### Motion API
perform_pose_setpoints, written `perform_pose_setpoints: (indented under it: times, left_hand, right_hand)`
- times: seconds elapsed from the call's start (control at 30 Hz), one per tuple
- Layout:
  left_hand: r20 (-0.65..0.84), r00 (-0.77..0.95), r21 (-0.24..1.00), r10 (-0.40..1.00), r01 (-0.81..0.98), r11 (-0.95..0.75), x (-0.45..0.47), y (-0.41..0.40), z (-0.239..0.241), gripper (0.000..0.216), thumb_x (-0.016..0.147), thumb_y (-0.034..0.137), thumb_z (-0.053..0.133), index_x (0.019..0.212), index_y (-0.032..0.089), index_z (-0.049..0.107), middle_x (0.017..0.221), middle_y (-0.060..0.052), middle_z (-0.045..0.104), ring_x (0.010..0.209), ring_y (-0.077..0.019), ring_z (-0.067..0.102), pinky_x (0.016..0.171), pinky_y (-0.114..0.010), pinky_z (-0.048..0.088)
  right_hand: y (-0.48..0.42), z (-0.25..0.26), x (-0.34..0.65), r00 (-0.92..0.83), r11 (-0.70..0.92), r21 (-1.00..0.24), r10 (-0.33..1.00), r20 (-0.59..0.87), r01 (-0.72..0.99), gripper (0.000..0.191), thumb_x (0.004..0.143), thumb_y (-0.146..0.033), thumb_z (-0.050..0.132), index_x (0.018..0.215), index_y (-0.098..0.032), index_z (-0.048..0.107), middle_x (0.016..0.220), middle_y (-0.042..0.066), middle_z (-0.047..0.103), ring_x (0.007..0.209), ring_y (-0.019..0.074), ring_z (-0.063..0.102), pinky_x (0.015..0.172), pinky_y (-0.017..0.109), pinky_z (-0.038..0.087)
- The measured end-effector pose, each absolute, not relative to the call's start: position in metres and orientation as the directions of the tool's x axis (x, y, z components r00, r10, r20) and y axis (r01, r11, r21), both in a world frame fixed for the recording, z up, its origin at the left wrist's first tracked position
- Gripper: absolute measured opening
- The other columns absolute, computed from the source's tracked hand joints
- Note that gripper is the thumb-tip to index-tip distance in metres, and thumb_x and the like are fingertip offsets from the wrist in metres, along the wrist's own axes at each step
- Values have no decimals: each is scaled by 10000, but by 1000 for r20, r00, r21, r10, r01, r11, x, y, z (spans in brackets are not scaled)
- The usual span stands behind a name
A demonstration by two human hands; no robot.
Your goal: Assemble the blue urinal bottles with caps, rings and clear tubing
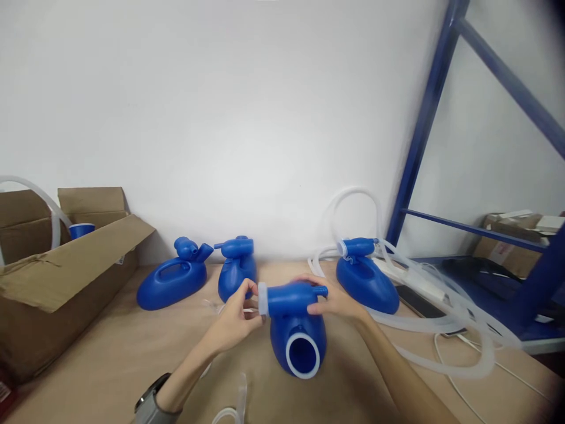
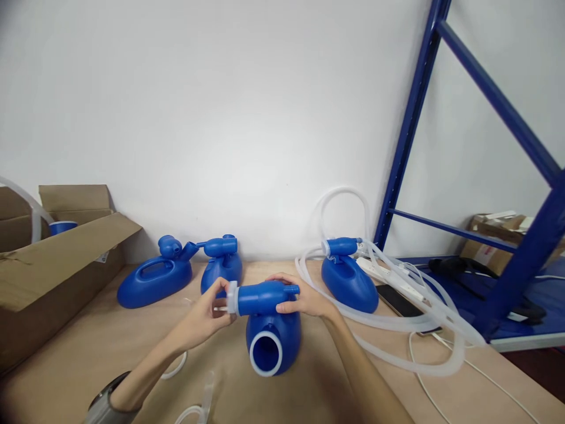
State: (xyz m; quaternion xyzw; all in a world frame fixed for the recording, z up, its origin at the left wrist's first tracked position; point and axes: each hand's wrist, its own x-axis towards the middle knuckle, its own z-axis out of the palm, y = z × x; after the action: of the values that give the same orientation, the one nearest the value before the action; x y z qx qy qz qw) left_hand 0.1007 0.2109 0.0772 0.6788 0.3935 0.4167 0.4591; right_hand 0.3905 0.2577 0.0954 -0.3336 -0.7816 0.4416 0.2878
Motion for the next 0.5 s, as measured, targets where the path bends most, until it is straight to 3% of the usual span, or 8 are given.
perform_pose_setpoints:
  times: [0.07, 0.17, 0.23, 0.4, 0.5]
  left_hand:
    - [217, 338, 935, 916, 196, -294, 106, 211, 70, 406, 771, 279, 645, 1064, 259, 365, 1007, 9, 556, 838, -149, 611, 712, -263, 487]
    - [212, 362, 887, 908, 319, -334, 106, 208, 70, 619, 830, 316, 606, 1391, 265, 349, 1243, -77, 555, 947, -198, 632, 815, -337, 523]
    - [158, 400, 828, 903, 445, -342, 103, 205, 72, 721, 883, 335, 568, 1543, 267, 284, 1269, -101, 582, 970, -227, 629, 873, -382, 516]
    - [137, 348, 753, 928, 572, -325, 107, 203, 67, 696, 1008, 552, 488, 1596, 226, 306, 1128, -105, 703, 988, -300, 661, 947, -455, 488]
    - [192, 285, 828, 939, 467, -311, 116, 207, 54, 705, 1034, 677, 364, 1563, 212, 363, 1374, -162, 640, 1259, -351, 605, 1122, -520, 406]
  right_hand:
    - [261, 89, 385, -612, 406, -890, 764, 206, 207, 862, 639, -660, 823, 1353, -209, 651, 1391, 111, 630, 1291, 347, 579, 1116, 463, 463]
    - [263, 82, 381, -609, 418, -892, 757, 238, 170, 822, 647, -659, 801, 1315, -206, 645, 1319, 99, 645, 1210, 325, 594, 1058, 433, 478]
    - [263, 78, 379, -596, 413, -898, 763, 249, 152, 799, 645, -641, 806, 1297, -212, 635, 1287, 92, 641, 1164, 308, 595, 1009, 408, 490]
    - [254, 71, 366, -544, 364, -927, 798, 259, 92, 812, 643, -738, 753, 1253, -222, 607, 1178, 82, 635, 1012, 278, 613, 890, 375, 514]
    - [246, 71, 356, -454, 349, -932, 849, 270, 98, 759, 689, -782, 673, 1197, -222, 611, 1045, 75, 643, 901, 267, 614, 854, 392, 529]
